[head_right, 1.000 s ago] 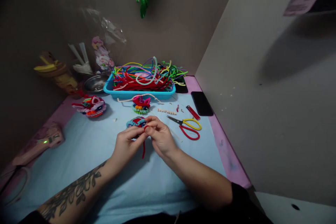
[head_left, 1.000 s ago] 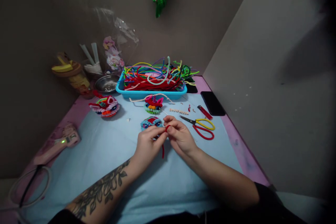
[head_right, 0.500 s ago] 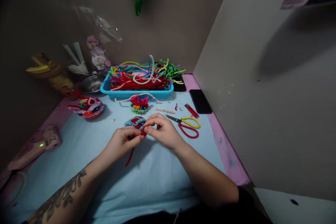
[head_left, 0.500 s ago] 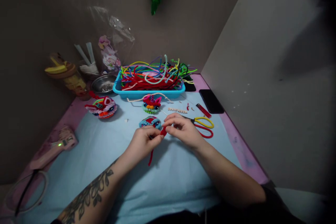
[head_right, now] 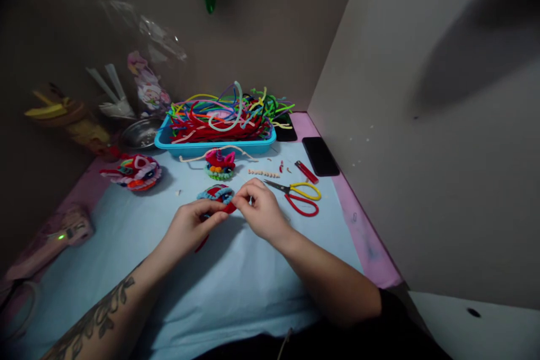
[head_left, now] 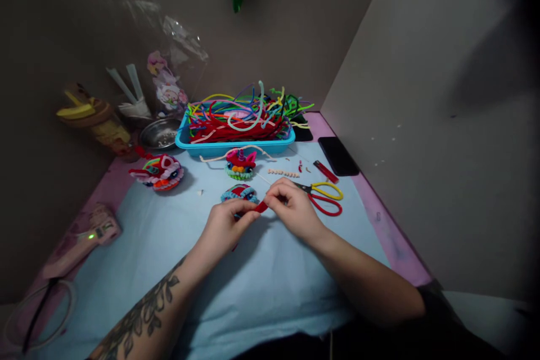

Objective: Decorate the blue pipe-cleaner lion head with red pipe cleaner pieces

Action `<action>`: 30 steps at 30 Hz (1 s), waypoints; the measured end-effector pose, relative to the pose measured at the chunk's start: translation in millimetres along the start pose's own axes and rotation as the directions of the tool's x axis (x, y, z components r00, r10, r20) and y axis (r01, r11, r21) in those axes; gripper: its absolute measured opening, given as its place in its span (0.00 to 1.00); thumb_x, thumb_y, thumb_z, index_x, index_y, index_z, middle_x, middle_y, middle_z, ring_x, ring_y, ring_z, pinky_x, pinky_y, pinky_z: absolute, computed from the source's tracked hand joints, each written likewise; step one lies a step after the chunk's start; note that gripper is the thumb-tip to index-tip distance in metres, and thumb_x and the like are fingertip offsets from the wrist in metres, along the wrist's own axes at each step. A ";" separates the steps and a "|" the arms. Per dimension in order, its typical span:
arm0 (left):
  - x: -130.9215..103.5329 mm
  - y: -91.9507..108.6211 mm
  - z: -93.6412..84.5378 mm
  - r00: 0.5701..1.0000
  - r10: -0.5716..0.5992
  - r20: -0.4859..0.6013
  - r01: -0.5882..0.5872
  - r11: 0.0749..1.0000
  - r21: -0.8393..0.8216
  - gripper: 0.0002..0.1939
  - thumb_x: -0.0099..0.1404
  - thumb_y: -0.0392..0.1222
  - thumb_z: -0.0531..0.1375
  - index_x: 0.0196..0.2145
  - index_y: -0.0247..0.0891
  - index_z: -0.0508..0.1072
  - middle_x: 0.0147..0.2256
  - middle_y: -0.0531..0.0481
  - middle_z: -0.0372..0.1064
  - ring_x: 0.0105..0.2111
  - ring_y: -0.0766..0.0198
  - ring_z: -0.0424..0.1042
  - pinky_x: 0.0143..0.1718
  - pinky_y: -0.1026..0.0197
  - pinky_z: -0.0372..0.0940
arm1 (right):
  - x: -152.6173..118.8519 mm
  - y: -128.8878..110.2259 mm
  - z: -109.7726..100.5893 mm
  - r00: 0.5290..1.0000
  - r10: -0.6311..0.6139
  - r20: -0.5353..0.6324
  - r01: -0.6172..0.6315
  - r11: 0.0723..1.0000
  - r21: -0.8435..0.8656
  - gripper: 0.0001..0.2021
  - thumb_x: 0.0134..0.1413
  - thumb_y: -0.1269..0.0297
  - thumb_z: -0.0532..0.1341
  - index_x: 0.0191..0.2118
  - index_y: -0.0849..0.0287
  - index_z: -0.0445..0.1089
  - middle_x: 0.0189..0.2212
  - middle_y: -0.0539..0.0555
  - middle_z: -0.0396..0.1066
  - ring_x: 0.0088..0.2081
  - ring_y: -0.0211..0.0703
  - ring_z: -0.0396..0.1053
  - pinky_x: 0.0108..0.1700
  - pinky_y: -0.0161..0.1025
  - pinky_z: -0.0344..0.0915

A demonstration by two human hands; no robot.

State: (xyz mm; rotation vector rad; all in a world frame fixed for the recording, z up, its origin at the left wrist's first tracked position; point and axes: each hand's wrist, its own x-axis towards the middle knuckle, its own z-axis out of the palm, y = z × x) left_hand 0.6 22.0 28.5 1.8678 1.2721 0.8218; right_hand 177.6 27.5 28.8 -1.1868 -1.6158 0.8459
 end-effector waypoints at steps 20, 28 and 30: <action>2.8 5.7 -7.7 0.906 -0.253 0.340 0.405 0.751 -0.521 0.11 0.52 0.45 0.62 0.21 0.35 0.68 0.16 0.56 0.61 0.17 0.71 0.60 0.21 0.66 0.56 | 3.4 8.1 -7.5 0.988 -0.085 0.126 0.042 0.949 0.313 0.12 0.47 0.53 0.66 0.34 0.54 0.77 0.32 0.53 0.69 0.33 0.40 0.67 0.33 0.37 0.65; 3.1 10.2 -8.9 0.878 -0.266 0.399 0.455 0.723 -0.519 0.13 0.50 0.46 0.63 0.21 0.35 0.66 0.16 0.57 0.60 0.16 0.72 0.59 0.20 0.67 0.56 | 0.3 8.0 -8.0 0.970 -0.235 0.058 0.210 0.936 0.282 0.04 0.48 0.68 0.67 0.33 0.51 0.77 0.29 0.51 0.70 0.31 0.39 0.68 0.33 0.37 0.65; 3.3 12.0 -10.3 0.877 -0.269 0.397 0.455 0.731 -0.509 0.12 0.50 0.46 0.63 0.20 0.35 0.67 0.16 0.57 0.60 0.16 0.72 0.58 0.20 0.67 0.56 | 0.1 8.0 -8.7 0.963 -0.261 0.061 0.236 0.935 0.264 0.06 0.48 0.70 0.66 0.33 0.52 0.77 0.29 0.51 0.70 0.32 0.39 0.68 0.34 0.38 0.65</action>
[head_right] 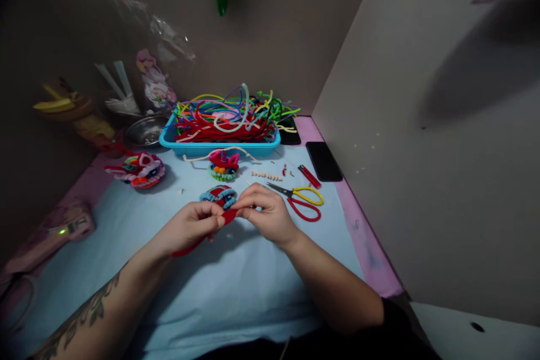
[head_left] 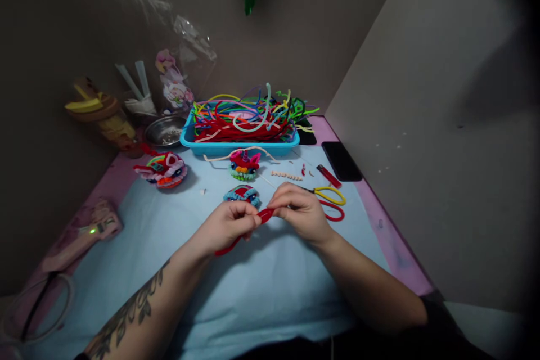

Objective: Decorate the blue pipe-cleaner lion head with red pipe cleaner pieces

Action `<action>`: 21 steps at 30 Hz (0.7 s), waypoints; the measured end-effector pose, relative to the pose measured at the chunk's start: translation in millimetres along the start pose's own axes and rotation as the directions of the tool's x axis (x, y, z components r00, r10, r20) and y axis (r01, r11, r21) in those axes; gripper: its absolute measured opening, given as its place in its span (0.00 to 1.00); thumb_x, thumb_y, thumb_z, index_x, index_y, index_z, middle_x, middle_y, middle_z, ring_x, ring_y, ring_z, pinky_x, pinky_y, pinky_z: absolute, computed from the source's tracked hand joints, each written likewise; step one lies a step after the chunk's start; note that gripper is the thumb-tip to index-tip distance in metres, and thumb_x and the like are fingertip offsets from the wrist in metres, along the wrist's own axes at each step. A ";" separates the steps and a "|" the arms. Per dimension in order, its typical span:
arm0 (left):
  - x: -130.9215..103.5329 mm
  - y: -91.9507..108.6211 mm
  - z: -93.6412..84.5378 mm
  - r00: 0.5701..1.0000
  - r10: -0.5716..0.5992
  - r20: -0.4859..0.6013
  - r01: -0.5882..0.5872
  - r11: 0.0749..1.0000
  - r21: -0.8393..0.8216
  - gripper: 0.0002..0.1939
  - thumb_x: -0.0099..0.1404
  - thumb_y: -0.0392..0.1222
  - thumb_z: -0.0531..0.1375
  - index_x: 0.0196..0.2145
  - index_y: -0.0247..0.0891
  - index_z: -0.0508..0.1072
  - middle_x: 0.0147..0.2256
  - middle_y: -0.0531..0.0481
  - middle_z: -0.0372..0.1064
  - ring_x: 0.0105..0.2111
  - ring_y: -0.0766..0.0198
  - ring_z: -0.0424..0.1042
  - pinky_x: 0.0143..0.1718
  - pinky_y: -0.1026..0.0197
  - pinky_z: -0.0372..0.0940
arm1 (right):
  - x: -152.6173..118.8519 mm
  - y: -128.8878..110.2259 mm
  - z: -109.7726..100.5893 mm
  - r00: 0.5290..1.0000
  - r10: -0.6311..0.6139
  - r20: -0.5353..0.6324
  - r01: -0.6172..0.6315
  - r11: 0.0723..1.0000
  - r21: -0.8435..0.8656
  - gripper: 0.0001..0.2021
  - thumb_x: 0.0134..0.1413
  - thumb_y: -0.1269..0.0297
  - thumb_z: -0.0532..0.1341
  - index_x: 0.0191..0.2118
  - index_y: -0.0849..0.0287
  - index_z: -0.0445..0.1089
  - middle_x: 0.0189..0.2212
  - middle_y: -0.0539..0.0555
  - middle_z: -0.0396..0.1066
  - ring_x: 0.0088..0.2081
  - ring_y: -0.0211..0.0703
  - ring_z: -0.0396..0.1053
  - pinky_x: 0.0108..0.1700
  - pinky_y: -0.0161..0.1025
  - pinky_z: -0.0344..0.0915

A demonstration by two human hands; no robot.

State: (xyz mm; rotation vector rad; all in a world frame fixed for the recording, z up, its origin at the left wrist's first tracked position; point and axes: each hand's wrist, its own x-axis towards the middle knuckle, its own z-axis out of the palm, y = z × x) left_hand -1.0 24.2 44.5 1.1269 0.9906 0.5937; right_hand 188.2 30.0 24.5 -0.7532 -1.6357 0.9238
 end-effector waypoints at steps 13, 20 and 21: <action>-1.4 -2.0 -5.0 1.000 -0.007 0.000 0.007 0.998 0.057 0.09 0.51 0.44 0.61 0.22 0.35 0.68 0.16 0.58 0.59 0.17 0.73 0.58 0.21 0.68 0.55 | -0.1 -2.0 0.3 0.998 -0.061 0.023 0.063 0.994 -0.088 0.05 0.49 0.70 0.65 0.32 0.53 0.76 0.28 0.52 0.71 0.32 0.39 0.69 0.36 0.38 0.66; -5.0 -1.2 -9.9 0.995 0.078 -0.063 -0.063 0.974 0.219 0.11 0.55 0.46 0.60 0.25 0.34 0.69 0.18 0.57 0.61 0.19 0.72 0.58 0.22 0.68 0.53 | 2.9 -1.4 -4.6 0.982 0.154 0.109 -0.147 0.987 -0.070 0.08 0.52 0.60 0.63 0.37 0.55 0.75 0.33 0.54 0.71 0.35 0.41 0.68 0.35 0.38 0.65; -5.6 -1.0 -10.2 0.993 0.099 -0.070 -0.078 0.965 0.252 0.11 0.55 0.46 0.60 0.25 0.34 0.70 0.18 0.57 0.60 0.19 0.72 0.58 0.22 0.68 0.53 | 3.4 -1.8 -4.5 0.975 0.180 0.128 -0.172 0.983 -0.067 0.08 0.51 0.59 0.63 0.37 0.56 0.74 0.32 0.54 0.71 0.35 0.41 0.68 0.34 0.37 0.64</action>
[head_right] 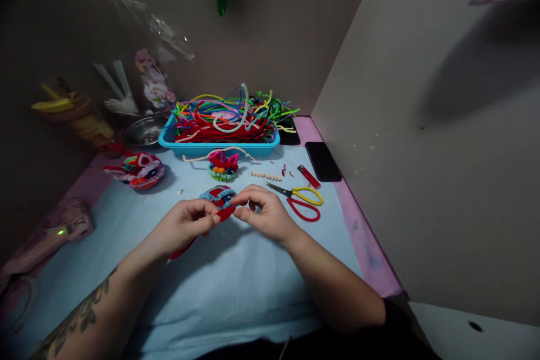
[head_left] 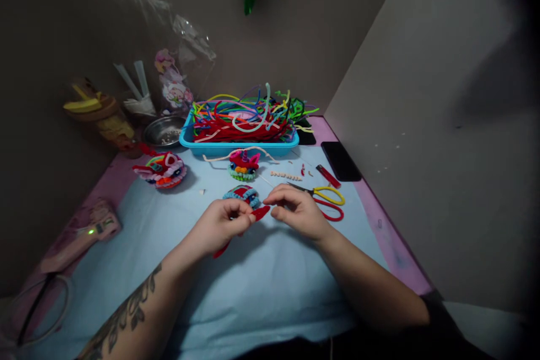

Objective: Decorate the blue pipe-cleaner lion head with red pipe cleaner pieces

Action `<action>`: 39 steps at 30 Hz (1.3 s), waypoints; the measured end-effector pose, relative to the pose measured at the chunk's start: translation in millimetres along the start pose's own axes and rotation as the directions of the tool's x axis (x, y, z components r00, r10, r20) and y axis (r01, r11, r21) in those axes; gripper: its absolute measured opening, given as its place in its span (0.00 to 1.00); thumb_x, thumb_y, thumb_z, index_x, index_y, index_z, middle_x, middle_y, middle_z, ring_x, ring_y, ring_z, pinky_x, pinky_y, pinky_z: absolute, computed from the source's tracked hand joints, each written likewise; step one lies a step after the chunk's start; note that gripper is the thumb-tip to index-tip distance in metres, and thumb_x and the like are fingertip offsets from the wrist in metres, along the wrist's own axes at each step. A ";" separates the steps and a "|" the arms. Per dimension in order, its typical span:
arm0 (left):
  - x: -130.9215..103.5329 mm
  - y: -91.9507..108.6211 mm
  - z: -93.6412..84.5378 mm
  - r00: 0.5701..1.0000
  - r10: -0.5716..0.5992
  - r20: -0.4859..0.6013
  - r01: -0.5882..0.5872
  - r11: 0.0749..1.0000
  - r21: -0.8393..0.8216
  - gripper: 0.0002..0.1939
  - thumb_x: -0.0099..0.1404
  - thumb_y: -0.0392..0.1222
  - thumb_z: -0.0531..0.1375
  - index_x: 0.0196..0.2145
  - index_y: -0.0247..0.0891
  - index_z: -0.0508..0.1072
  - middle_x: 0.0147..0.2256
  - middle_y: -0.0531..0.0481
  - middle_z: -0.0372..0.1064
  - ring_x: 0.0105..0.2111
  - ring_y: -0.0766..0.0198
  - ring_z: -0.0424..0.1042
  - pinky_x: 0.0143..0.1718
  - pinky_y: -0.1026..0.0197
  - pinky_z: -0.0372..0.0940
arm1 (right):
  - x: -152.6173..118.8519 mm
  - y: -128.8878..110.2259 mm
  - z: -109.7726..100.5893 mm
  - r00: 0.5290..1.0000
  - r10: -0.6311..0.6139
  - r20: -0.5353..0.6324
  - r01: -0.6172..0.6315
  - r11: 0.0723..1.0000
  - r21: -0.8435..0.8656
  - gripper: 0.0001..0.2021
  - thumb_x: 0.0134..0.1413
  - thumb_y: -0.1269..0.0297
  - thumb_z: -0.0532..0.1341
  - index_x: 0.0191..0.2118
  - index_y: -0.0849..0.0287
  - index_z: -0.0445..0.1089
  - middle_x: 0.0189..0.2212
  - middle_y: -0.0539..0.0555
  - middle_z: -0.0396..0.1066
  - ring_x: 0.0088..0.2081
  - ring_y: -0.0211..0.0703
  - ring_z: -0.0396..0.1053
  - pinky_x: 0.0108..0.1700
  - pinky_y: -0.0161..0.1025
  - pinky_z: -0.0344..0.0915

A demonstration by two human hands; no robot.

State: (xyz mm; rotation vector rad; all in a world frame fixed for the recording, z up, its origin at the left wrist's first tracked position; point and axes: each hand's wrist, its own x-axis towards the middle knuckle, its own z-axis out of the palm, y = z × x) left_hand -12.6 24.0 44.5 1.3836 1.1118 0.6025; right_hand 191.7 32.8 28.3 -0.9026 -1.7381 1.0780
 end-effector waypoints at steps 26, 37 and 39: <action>0.3 -8.6 3.6 0.928 0.373 -0.013 -0.307 0.783 0.541 0.07 0.62 0.38 0.56 0.29 0.37 0.73 0.28 0.49 0.70 0.31 0.63 0.68 0.33 0.63 0.60 | 1.1 -0.3 10.4 0.992 -0.121 0.035 0.126 0.936 -0.329 0.04 0.52 0.69 0.61 0.32 0.56 0.73 0.29 0.52 0.70 0.35 0.42 0.67 0.41 0.41 0.62; 1.1 -6.3 -0.2 0.933 0.344 -0.105 -0.262 0.850 0.457 0.08 0.60 0.42 0.59 0.34 0.38 0.77 0.32 0.48 0.74 0.31 0.63 0.70 0.33 0.64 0.62 | 2.1 -9.4 11.7 0.996 0.000 -0.094 -0.024 0.967 -0.253 0.07 0.53 0.71 0.60 0.25 0.58 0.68 0.25 0.50 0.66 0.31 0.38 0.64 0.33 0.36 0.60; 1.7 -4.8 2.5 0.953 0.278 -0.123 -0.207 0.889 0.409 0.08 0.59 0.43 0.59 0.31 0.37 0.76 0.29 0.49 0.73 0.29 0.65 0.68 0.31 0.64 0.61 | 1.7 -10.0 13.9 0.993 0.012 -0.118 -0.038 0.973 -0.226 0.07 0.52 0.70 0.60 0.24 0.58 0.68 0.24 0.50 0.65 0.29 0.38 0.63 0.31 0.35 0.59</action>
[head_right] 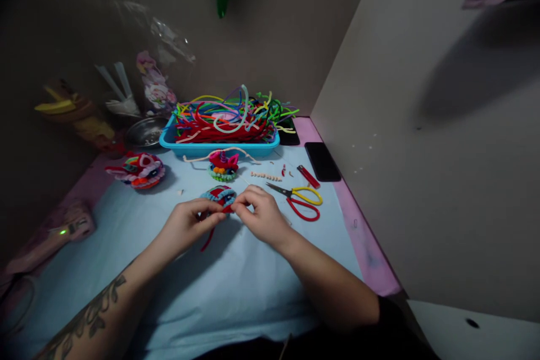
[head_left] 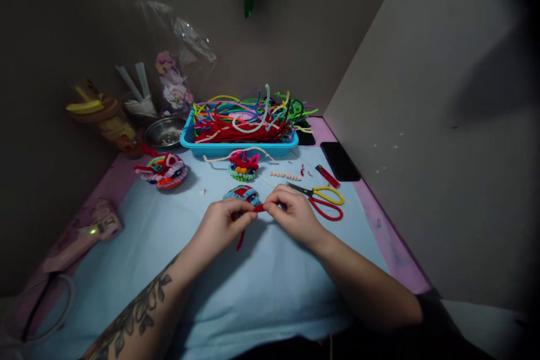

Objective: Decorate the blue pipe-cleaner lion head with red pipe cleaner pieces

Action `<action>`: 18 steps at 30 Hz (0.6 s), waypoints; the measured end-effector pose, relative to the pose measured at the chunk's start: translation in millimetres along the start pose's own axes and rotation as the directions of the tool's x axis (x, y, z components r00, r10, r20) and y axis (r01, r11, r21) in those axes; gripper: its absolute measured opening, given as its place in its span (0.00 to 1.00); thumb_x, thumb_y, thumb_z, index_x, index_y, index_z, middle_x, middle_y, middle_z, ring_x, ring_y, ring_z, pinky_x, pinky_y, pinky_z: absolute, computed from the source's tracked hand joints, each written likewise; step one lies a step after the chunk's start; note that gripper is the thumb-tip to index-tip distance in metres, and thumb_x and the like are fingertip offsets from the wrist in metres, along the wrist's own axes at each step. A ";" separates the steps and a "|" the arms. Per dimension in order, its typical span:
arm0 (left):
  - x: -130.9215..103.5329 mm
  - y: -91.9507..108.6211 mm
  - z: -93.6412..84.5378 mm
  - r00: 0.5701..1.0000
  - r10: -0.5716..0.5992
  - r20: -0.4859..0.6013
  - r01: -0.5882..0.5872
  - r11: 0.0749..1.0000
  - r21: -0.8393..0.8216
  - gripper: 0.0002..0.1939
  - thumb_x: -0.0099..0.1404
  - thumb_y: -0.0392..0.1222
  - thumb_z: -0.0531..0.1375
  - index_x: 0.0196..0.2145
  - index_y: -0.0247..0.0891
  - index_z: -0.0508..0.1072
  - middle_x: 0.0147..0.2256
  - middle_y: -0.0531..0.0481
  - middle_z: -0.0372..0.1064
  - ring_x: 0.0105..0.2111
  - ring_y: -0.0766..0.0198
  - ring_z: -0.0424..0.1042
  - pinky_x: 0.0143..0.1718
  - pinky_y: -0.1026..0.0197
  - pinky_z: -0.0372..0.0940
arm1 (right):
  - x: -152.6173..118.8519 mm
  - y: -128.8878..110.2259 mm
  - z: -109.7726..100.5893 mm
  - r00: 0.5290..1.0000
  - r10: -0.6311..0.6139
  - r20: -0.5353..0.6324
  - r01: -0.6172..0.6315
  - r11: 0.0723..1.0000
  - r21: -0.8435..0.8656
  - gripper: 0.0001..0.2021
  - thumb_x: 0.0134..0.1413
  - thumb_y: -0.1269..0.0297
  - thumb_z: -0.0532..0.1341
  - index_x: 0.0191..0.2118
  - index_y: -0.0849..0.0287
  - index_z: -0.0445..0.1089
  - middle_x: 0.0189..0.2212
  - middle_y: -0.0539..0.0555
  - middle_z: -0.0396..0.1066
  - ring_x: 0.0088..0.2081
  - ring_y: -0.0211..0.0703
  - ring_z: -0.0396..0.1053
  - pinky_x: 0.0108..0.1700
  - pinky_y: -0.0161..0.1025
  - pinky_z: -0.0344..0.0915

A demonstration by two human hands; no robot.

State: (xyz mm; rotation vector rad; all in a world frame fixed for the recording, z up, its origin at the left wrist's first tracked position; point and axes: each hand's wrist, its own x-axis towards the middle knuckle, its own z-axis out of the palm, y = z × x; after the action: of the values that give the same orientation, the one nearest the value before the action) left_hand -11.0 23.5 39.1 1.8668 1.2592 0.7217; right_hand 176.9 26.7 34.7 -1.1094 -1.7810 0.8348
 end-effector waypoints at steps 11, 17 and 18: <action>-0.1 3.5 16.1 0.979 -0.164 -0.118 0.125 0.950 -0.285 0.09 0.58 0.44 0.59 0.29 0.35 0.71 0.25 0.52 0.66 0.26 0.67 0.65 0.27 0.66 0.60 | -4.0 3.8 10.1 0.989 0.111 -0.096 -0.095 0.983 0.160 0.08 0.52 0.66 0.60 0.24 0.59 0.67 0.24 0.49 0.62 0.28 0.36 0.61 0.30 0.34 0.58; -0.2 7.9 22.5 0.963 -0.262 -0.056 0.207 0.859 -0.468 0.12 0.57 0.48 0.60 0.30 0.35 0.70 0.22 0.54 0.65 0.20 0.69 0.63 0.22 0.66 0.60 | -7.6 4.4 18.8 0.970 0.189 -0.154 -0.141 0.951 0.274 0.09 0.53 0.62 0.60 0.25 0.59 0.66 0.24 0.48 0.62 0.27 0.36 0.61 0.30 0.34 0.58; -0.4 9.1 23.4 0.962 -0.266 -0.064 0.203 0.850 -0.487 0.12 0.57 0.47 0.60 0.30 0.35 0.70 0.22 0.54 0.65 0.20 0.69 0.64 0.23 0.66 0.60 | -8.6 5.0 21.3 0.966 0.203 -0.161 -0.148 0.942 0.301 0.09 0.53 0.62 0.60 0.25 0.59 0.66 0.23 0.48 0.62 0.27 0.36 0.61 0.31 0.34 0.59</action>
State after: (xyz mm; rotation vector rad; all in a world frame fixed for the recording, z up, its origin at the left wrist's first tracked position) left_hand 11.9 14.7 33.6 1.2562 1.2266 0.9313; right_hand 161.4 18.7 18.9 -1.1241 -1.3667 1.0233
